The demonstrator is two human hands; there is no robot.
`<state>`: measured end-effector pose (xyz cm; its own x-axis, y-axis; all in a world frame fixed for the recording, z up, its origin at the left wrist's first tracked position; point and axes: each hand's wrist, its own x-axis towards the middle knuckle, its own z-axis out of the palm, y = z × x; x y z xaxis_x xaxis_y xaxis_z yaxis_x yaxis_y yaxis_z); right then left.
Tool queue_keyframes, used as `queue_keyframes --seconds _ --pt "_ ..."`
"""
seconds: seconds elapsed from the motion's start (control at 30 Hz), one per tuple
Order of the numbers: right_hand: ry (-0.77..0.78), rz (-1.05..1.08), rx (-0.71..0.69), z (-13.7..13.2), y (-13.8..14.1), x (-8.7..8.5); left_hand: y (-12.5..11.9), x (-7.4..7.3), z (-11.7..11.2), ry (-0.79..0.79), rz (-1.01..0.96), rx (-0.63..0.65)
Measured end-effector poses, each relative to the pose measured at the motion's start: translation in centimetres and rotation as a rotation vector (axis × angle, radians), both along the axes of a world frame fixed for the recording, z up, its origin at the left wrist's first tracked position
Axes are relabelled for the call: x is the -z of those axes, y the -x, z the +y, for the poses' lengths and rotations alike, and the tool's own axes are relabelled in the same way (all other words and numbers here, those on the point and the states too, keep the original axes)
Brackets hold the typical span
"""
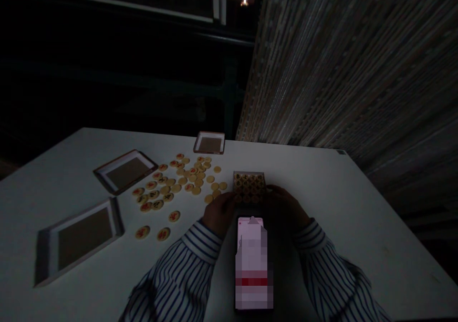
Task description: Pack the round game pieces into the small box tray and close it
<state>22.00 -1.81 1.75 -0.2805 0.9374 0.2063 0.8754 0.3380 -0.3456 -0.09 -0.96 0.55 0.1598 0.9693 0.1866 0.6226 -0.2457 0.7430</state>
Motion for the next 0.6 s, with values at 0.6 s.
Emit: queue_keyframes --seconds 0.6 --pt "-0.008 -0.051 -0.012 -0.47 0.22 -0.95 -0.01 0.25 -0.01 -0.001 -0.022 -0.004"
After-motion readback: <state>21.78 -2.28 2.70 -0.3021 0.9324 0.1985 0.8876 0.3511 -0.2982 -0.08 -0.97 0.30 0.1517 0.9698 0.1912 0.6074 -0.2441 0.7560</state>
